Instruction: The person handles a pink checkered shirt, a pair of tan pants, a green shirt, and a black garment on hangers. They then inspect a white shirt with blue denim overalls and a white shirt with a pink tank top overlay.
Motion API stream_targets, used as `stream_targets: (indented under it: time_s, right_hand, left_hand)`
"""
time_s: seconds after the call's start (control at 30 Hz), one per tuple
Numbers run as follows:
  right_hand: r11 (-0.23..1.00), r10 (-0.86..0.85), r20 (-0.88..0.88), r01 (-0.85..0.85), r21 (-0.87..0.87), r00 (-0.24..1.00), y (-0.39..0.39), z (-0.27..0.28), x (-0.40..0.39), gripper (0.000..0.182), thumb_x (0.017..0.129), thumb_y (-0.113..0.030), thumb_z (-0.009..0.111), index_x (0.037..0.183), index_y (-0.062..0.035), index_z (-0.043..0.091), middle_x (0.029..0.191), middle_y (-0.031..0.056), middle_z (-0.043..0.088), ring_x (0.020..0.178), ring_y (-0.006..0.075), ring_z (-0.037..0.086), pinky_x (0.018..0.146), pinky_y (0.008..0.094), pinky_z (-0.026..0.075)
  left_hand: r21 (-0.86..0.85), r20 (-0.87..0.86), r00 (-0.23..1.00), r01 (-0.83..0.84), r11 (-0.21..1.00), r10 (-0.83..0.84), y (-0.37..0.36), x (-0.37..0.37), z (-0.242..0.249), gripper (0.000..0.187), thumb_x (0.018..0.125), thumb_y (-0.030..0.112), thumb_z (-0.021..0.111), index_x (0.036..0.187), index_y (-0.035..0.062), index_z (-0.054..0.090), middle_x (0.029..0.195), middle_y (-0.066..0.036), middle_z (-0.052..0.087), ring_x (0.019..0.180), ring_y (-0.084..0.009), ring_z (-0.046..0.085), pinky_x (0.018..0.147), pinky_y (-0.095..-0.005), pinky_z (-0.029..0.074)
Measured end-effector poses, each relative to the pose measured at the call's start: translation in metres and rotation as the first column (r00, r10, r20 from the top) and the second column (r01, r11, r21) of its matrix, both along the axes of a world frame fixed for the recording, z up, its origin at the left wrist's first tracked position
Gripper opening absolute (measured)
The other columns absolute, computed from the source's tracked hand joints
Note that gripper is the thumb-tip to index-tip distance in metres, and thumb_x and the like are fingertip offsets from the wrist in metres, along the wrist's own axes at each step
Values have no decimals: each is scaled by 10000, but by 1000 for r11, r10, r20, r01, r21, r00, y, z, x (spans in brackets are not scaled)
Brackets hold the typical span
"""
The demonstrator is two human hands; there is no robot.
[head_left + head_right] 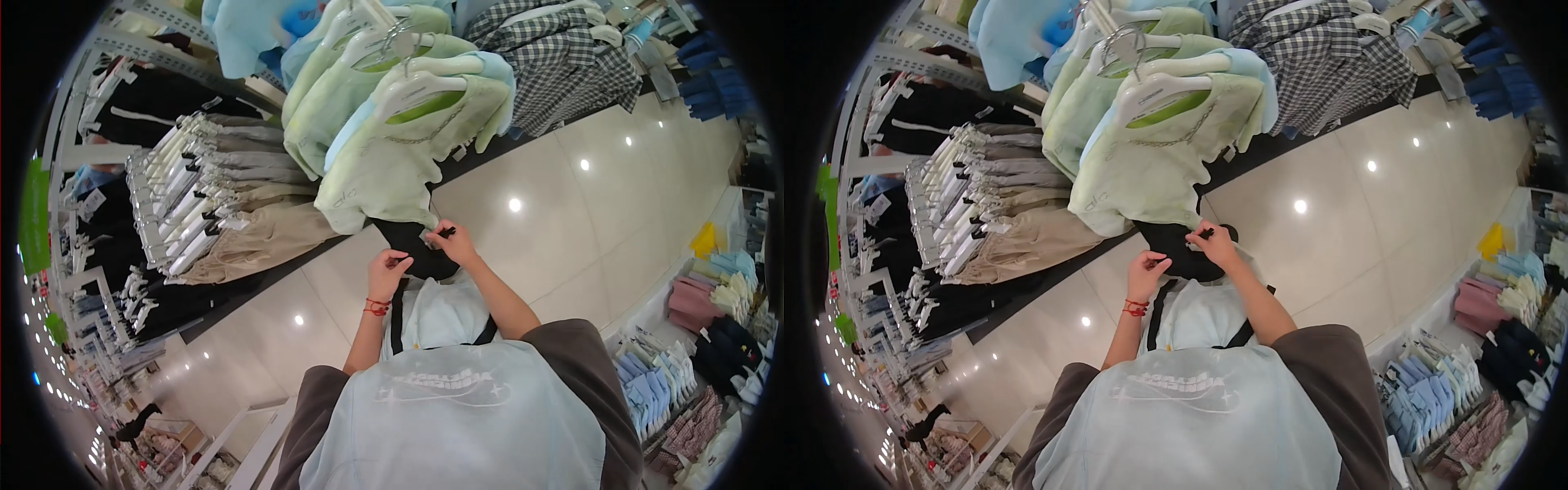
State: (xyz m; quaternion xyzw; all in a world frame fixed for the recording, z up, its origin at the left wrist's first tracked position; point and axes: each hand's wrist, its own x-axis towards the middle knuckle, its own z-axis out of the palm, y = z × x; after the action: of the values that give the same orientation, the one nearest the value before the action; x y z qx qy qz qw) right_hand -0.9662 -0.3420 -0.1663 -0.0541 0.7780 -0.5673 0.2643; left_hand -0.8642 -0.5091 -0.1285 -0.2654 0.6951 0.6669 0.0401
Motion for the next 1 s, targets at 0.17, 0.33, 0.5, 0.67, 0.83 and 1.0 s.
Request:
stream_targets:
  time_s: [0.17,0.33,0.5,0.67,0.83,1.0]
  right_hand:
    - [997,-67,85,64,41,994,-7,13,-3,183,757,-155,681,721,-27,556,631,27,583,561,86,502,526,245,419]
    - [949,-211,304,269,-165,929,-5,-1,11,127,773,-97,646,765,-1,563,673,60,610,586,95,562,553,234,489]
    - [816,-467,362,550,-175,807,18,-25,50,85,782,-47,595,825,18,561,676,72,609,578,114,581,550,236,504]
    - [775,-576,392,632,-18,718,46,-53,116,101,799,-54,573,880,0,550,740,78,609,629,129,589,571,246,503]
    - [546,-783,414,831,104,464,79,-62,204,114,779,-68,589,862,2,556,718,79,608,613,132,587,544,247,496]
    - [278,-929,315,928,248,194,115,-92,296,98,771,-71,583,832,2,560,705,85,609,589,135,586,508,257,493]
  left_hand:
    - [55,-13,1000,-13,998,14,-12,-2,-3,136,728,40,695,812,14,590,675,22,538,602,-42,462,548,-184,381]
    - [-134,1,997,73,988,-74,-36,-6,-23,157,724,58,700,833,15,596,683,20,537,599,-44,454,556,-188,382]
    - [-263,177,953,285,922,-245,-69,-8,-68,260,690,124,725,908,20,628,837,-83,643,728,-148,614,659,-274,481]
    - [-405,174,883,468,785,-437,-86,-17,-85,288,706,138,692,959,22,618,862,-115,639,765,-194,621,710,-296,485]
    - [-493,374,613,767,411,-696,-112,-36,-143,345,716,164,638,1032,32,595,894,-170,635,850,-266,618,779,-342,471]
    - [-228,546,183,971,65,-818,-57,-80,-136,335,740,216,603,995,-3,615,954,-169,632,918,-274,595,806,-341,455]
